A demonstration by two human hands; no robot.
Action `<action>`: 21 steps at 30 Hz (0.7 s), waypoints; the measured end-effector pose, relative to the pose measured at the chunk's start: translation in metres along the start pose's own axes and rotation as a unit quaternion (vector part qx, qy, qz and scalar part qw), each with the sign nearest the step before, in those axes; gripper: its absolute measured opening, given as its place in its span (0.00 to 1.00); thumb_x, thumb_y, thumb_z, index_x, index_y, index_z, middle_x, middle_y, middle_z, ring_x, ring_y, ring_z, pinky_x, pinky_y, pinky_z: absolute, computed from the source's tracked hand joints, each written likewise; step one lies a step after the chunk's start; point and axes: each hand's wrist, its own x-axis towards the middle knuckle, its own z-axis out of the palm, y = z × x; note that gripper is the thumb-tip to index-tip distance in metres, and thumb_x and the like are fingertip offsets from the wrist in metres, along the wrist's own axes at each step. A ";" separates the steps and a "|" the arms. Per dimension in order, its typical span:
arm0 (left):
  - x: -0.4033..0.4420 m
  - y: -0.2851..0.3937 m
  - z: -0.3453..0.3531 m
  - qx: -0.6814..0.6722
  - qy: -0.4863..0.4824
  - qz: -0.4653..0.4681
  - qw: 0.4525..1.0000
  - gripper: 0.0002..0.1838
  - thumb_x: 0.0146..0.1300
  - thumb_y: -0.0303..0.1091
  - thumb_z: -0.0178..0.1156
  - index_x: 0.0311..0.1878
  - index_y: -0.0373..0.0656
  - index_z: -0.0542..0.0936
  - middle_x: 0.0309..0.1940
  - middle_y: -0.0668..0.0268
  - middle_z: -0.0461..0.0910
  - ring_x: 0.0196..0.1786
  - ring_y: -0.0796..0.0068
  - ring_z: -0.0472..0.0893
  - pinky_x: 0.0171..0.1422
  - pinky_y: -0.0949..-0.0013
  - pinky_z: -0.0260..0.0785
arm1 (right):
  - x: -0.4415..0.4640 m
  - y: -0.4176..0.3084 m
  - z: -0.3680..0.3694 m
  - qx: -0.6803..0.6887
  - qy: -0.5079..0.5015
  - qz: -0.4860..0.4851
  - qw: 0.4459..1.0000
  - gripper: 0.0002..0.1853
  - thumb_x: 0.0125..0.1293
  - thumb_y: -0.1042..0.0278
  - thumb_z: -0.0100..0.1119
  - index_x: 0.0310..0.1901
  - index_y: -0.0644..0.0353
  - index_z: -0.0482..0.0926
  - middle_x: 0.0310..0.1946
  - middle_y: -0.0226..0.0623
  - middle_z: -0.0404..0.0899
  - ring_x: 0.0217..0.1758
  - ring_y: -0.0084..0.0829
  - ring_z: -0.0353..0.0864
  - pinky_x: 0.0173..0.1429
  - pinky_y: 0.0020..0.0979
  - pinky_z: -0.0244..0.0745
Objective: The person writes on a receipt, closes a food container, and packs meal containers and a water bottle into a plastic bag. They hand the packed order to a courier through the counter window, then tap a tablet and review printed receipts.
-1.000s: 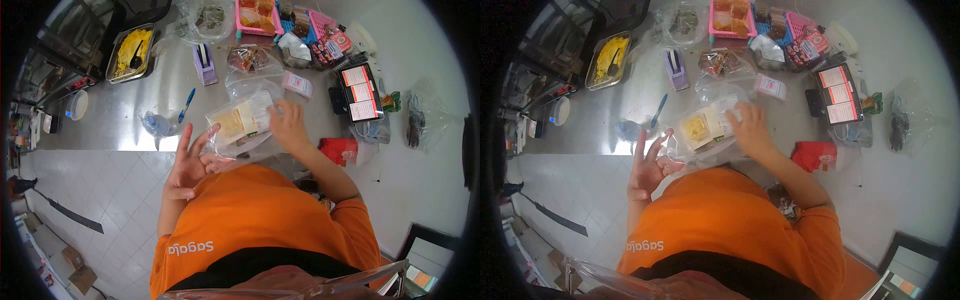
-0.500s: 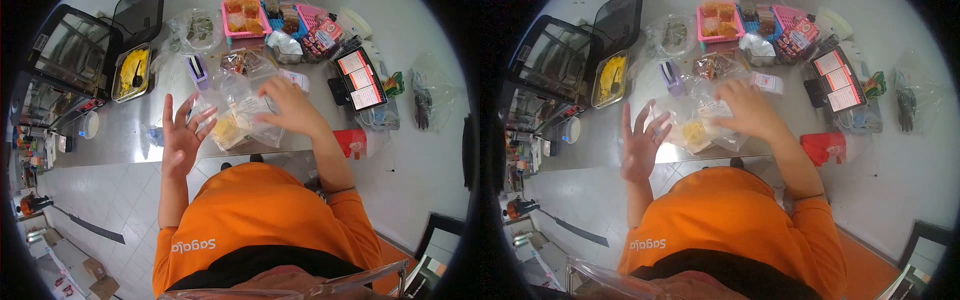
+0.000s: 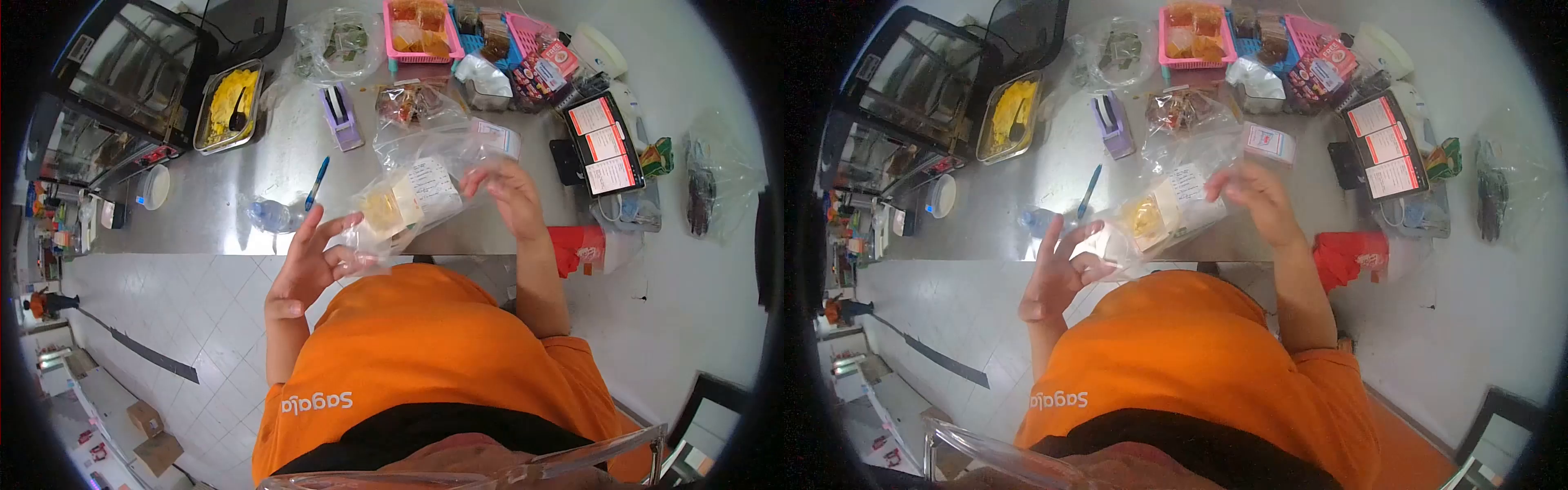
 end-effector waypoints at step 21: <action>0.112 -0.131 -0.042 0.709 0.158 0.109 0.679 0.23 0.56 0.33 0.58 0.54 0.40 0.66 0.49 0.58 0.70 0.50 0.57 0.72 0.51 0.61 0.65 | 0.009 0.066 0.151 -0.286 -0.060 -0.131 0.947 0.30 0.58 0.65 0.60 0.59 0.65 0.60 0.50 0.51 0.70 0.59 0.47 0.65 0.65 0.42 0.55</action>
